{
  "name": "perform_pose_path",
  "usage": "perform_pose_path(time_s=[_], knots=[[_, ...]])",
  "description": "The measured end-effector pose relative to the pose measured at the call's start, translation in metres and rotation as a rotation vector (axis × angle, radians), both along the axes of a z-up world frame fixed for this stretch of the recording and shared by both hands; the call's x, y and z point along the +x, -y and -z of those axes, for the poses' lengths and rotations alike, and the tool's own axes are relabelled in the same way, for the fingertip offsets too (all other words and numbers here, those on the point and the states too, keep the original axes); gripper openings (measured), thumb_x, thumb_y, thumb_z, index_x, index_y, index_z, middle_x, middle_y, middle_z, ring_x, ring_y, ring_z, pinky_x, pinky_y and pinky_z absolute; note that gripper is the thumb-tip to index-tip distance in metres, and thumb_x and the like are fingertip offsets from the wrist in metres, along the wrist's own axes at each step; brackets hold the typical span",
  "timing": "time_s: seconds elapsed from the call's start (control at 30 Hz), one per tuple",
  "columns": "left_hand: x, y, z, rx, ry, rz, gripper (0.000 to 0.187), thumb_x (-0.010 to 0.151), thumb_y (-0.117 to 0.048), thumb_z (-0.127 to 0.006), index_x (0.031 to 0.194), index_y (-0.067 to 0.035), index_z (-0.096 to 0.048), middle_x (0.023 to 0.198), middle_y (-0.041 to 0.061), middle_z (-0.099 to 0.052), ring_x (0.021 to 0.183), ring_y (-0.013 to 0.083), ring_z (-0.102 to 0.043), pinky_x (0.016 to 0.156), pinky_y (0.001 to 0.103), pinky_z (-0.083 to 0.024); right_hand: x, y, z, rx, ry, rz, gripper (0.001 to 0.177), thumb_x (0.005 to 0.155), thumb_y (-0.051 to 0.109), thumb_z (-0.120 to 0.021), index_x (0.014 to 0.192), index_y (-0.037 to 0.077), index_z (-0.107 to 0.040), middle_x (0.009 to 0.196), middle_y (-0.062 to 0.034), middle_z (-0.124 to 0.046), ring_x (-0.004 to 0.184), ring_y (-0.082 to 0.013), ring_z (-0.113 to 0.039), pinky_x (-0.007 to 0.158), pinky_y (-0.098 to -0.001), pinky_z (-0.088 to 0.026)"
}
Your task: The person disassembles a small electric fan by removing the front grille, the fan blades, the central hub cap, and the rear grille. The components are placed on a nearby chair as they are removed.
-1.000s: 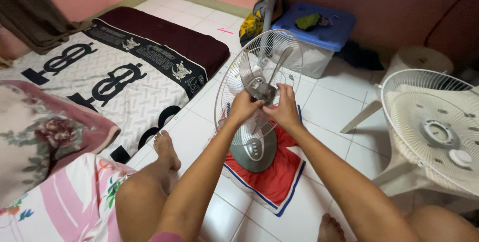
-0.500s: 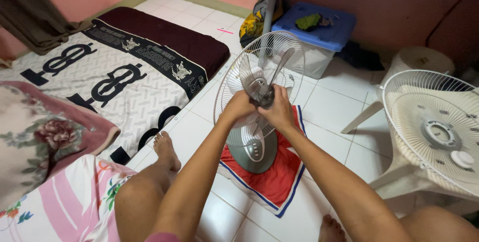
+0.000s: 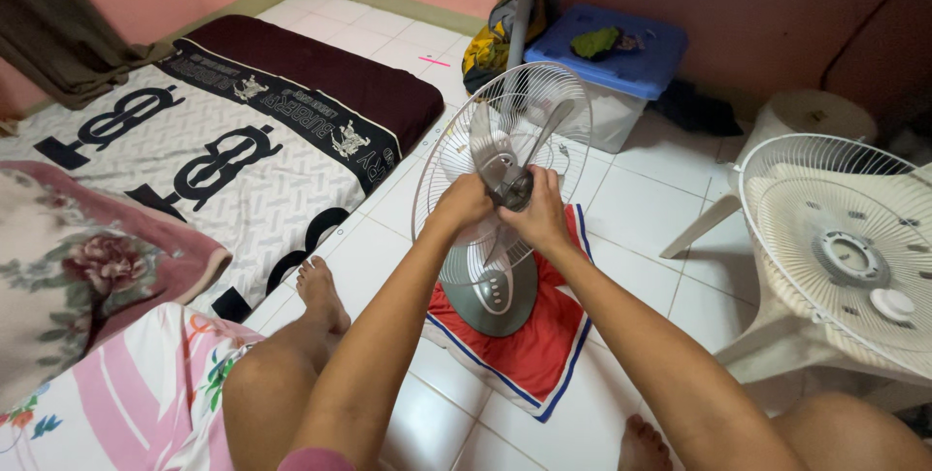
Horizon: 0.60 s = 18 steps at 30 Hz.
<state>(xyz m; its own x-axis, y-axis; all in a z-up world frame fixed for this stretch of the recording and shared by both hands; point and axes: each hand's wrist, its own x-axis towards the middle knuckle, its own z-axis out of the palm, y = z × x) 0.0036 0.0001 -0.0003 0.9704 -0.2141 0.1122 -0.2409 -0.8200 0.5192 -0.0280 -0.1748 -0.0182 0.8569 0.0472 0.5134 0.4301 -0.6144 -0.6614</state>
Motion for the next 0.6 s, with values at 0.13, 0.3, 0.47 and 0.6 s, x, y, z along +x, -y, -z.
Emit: perform_pose_path(time_s=[0.13,0.3,0.47,0.6], knots=[[-0.005,0.002,-0.007,0.017,-0.062,-0.018,0.029,0.080,-0.017,-0.065,0.100,0.002,-0.073,0.101,0.026,-0.073,0.097,0.0425,-0.071,0.085,0.048,-0.056,-0.001,0.001,0.001,0.014,0.005,-0.018,0.083,0.062,0.016,-0.088,0.131,-0.002,-0.046,0.125,-0.0210,-0.048,0.115,-0.0386,-0.055,0.098,-0.0433,-0.050],[-0.016,0.004,-0.017,-0.058,-0.110,-0.093,0.031,0.078,-0.017,-0.067,0.104,-0.002,-0.073,0.105,0.024,-0.072,0.100,0.0414,-0.070,0.086,0.048,-0.055,0.000,0.000,0.005,0.006,-0.015,-0.003,0.082,0.063,0.015,-0.087,0.132,-0.001,-0.045,0.126,-0.0205,-0.047,0.117,-0.0384,-0.054,0.099,-0.0439,-0.049],[-0.017,0.006,-0.017,0.077,-0.022,-0.047,0.030,0.078,-0.012,-0.063,0.105,0.000,-0.072,0.104,0.025,-0.073,0.101,0.0421,-0.071,0.087,0.050,-0.055,0.002,-0.003,0.010,0.061,-0.014,0.028,0.082,0.062,0.018,-0.090,0.129,0.000,-0.046,0.125,-0.0200,-0.048,0.118,-0.0389,-0.053,0.100,-0.0444,-0.048],[-0.018,0.008,-0.017,0.065,-0.021,-0.086,0.030,0.079,-0.013,-0.064,0.103,0.001,-0.073,0.105,0.024,-0.073,0.100,0.0424,-0.070,0.088,0.050,-0.055,0.005,-0.004,0.010,0.062,-0.023,0.028,0.083,0.061,0.019,-0.091,0.127,0.000,-0.046,0.124,-0.0214,-0.048,0.118,-0.0396,-0.053,0.100,-0.0447,-0.048]])
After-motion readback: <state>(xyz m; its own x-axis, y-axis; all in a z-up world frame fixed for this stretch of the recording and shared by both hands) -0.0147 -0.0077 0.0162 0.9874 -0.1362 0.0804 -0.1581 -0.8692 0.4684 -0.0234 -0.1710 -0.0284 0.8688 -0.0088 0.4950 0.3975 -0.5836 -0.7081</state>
